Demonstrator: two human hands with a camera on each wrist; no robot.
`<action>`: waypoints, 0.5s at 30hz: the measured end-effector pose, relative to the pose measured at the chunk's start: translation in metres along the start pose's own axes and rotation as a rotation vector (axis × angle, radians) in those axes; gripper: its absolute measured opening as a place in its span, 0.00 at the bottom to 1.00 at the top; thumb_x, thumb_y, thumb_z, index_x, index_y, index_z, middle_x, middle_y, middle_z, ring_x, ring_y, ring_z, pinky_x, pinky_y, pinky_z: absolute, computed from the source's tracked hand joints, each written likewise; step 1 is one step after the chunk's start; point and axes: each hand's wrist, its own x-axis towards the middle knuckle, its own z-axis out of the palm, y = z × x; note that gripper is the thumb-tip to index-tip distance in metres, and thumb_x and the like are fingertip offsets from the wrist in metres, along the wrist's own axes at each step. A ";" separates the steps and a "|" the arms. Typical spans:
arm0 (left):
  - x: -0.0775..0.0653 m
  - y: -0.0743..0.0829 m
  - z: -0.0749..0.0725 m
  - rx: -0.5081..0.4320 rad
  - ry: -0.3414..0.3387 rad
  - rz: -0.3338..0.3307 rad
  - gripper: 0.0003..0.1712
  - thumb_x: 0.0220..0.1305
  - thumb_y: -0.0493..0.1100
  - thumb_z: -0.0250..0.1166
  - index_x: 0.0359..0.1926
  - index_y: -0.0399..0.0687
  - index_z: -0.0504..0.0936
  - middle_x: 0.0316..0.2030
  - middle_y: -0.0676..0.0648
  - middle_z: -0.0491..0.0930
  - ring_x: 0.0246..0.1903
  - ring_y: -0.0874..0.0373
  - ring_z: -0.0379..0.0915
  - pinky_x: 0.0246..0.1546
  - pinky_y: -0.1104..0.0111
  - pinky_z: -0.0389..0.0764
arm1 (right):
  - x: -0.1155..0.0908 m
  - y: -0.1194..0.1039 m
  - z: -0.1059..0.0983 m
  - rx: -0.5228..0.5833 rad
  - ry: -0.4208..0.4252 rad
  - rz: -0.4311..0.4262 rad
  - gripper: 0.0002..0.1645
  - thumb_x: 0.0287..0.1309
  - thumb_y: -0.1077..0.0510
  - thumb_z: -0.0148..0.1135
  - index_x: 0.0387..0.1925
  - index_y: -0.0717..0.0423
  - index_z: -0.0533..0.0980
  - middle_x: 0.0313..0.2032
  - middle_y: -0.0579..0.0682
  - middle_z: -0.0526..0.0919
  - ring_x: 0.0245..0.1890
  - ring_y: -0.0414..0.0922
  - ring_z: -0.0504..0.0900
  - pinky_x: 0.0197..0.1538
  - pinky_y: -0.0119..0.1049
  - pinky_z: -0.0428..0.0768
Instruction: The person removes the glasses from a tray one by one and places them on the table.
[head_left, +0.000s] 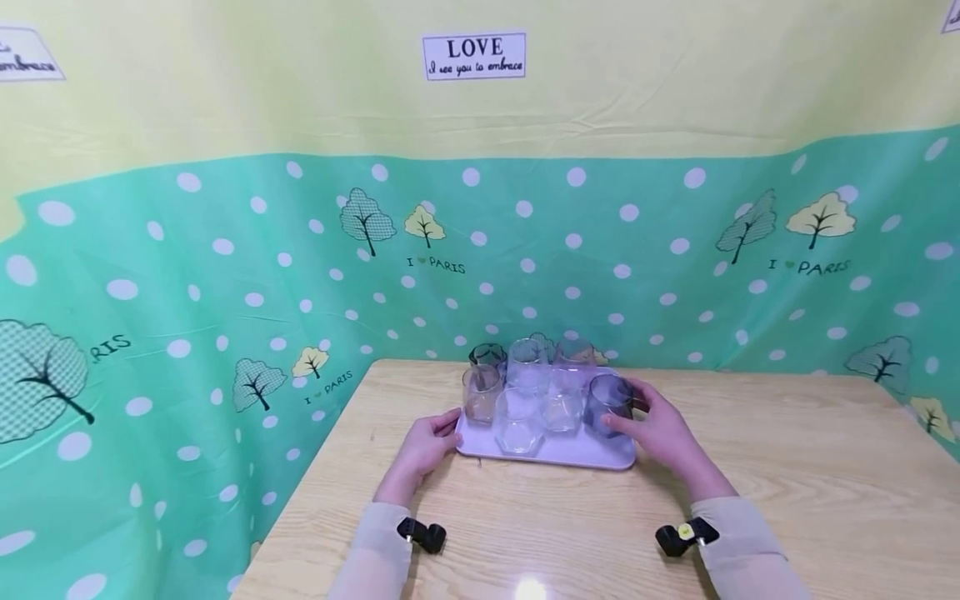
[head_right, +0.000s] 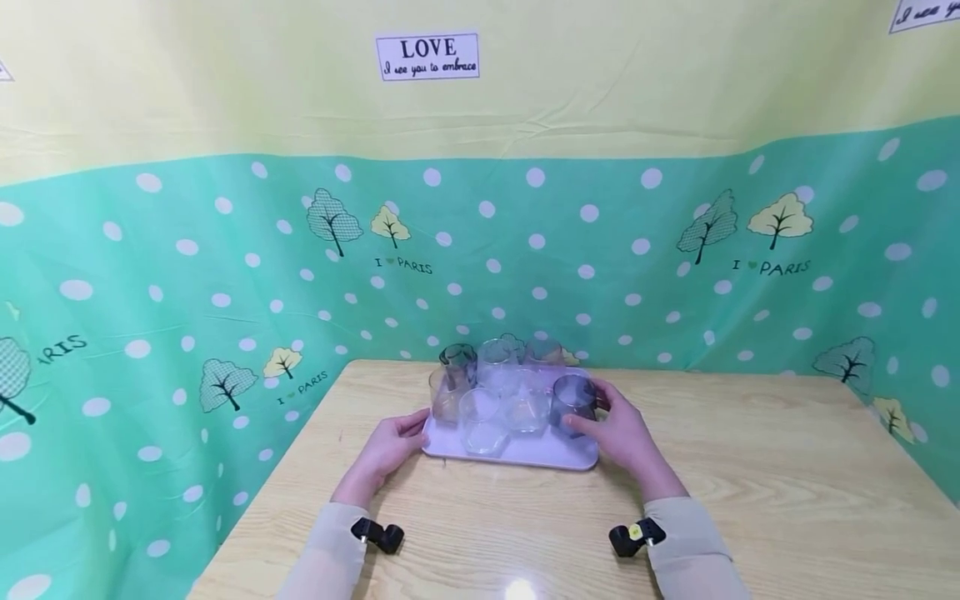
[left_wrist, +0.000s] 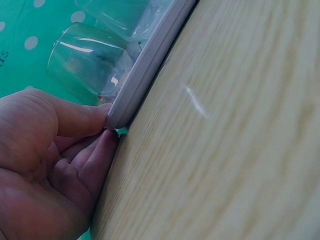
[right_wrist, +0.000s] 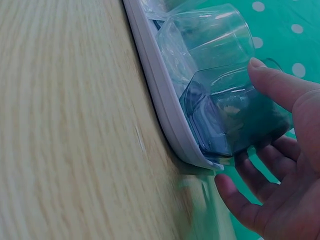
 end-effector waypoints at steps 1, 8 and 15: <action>0.000 0.000 0.000 -0.001 0.000 0.000 0.31 0.68 0.28 0.67 0.72 0.29 0.74 0.68 0.31 0.76 0.69 0.38 0.73 0.70 0.52 0.75 | 0.000 -0.001 0.000 0.002 0.002 0.001 0.61 0.64 0.44 0.77 0.83 0.63 0.52 0.78 0.71 0.61 0.76 0.70 0.63 0.78 0.67 0.62; -0.001 -0.002 -0.002 -0.028 -0.004 -0.030 0.32 0.69 0.28 0.67 0.72 0.32 0.74 0.69 0.34 0.76 0.70 0.39 0.73 0.71 0.52 0.74 | -0.001 -0.002 0.002 0.043 0.015 0.005 0.59 0.63 0.46 0.78 0.82 0.63 0.54 0.77 0.70 0.63 0.76 0.70 0.63 0.78 0.67 0.62; 0.000 -0.003 -0.003 -0.031 -0.007 -0.035 0.32 0.70 0.30 0.68 0.73 0.35 0.75 0.70 0.35 0.76 0.71 0.40 0.72 0.72 0.51 0.72 | 0.002 0.001 0.002 0.040 0.028 0.008 0.60 0.62 0.45 0.79 0.81 0.64 0.55 0.76 0.71 0.64 0.76 0.69 0.64 0.78 0.65 0.63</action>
